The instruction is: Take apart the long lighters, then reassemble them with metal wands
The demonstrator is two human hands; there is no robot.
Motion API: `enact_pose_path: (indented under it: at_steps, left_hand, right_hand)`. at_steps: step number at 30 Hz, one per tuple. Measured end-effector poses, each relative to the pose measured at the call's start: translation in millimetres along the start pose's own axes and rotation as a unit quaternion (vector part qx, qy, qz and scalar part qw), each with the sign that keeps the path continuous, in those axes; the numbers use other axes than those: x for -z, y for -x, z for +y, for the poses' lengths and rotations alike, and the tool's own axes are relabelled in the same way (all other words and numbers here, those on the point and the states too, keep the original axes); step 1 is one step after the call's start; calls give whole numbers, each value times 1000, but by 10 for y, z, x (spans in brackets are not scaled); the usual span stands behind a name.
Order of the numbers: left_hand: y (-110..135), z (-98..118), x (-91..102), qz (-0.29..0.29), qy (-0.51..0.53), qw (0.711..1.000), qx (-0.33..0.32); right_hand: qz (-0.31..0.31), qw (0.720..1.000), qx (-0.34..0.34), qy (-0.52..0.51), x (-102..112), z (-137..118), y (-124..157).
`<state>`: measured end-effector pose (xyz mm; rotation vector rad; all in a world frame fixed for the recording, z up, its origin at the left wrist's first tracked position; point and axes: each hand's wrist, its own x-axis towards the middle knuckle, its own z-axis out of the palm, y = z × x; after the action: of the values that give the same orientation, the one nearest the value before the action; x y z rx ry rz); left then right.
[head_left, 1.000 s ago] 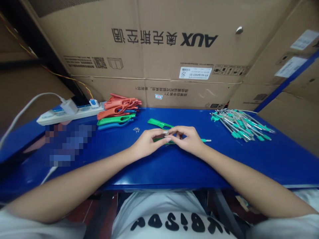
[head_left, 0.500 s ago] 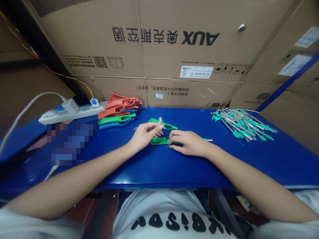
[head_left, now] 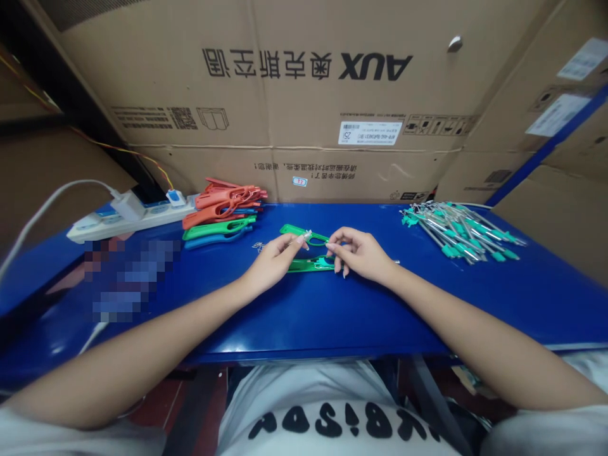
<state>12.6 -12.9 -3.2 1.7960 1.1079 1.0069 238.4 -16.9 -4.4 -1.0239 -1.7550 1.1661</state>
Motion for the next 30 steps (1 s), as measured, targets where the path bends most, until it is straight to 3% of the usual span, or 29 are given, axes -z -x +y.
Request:
enact_pose_path:
  at_steps: [5, 13, 30]
  left_hand:
    - [3, -28, -10, -22, -17, 999, -19]
    - [23, -93, -38, -26, -52, 997, -57]
    - [21, -112, -15, -10, -96, 991, -96]
  right_hand:
    - [-19, 997, -19, -74, 4, 5, -52]
    - [-69, 997, -2, -43, 44, 14, -17]
    - [-56, 997, 28, -40, 71, -16, -14]
